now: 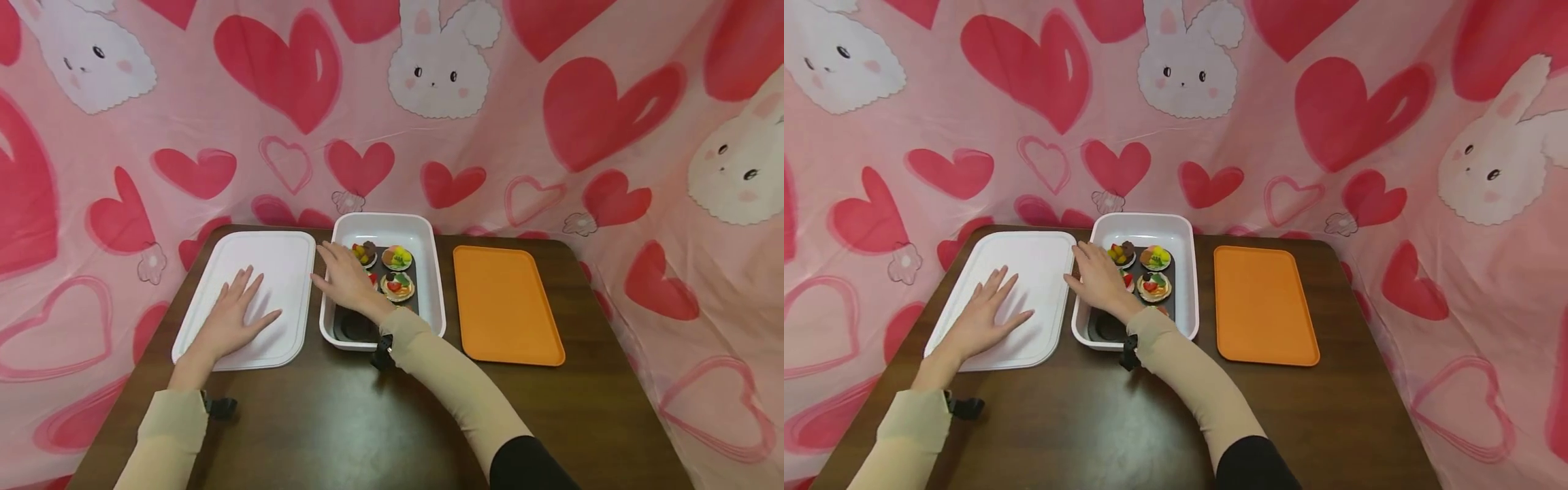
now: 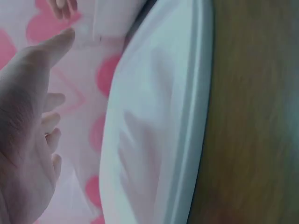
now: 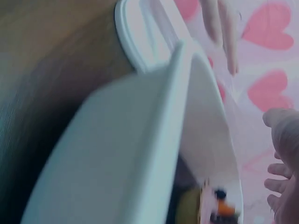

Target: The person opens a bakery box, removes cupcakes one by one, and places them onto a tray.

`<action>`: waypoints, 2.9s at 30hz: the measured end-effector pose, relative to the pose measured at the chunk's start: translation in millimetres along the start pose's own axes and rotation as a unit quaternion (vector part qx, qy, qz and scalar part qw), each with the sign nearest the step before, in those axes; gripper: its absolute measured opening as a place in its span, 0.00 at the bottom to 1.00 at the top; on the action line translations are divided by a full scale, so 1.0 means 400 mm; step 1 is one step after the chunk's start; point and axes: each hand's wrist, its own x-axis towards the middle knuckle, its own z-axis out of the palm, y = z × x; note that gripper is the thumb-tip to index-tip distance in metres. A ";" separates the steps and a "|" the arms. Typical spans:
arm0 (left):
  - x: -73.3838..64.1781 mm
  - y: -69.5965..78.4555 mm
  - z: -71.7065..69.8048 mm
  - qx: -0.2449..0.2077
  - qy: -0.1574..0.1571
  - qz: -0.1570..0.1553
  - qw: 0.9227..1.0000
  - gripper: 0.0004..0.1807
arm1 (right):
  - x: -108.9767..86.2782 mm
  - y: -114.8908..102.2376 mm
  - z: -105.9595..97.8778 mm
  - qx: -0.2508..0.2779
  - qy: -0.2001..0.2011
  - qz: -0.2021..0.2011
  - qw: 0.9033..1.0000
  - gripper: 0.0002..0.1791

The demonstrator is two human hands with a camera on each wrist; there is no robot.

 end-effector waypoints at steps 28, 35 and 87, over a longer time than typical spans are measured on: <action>-0.007 0.242 0.151 0.009 -0.031 0.038 0.999 0.60 | -0.098 0.316 -0.101 0.157 -0.004 0.151 0.976 0.50; -0.012 0.263 0.165 0.010 -0.037 0.028 0.999 0.62 | -0.098 0.339 -0.098 0.186 -0.019 0.188 0.964 0.50; -0.008 0.280 0.209 0.001 -0.029 0.022 0.999 0.65 | -0.057 0.327 -0.069 0.160 -0.042 0.353 0.921 0.40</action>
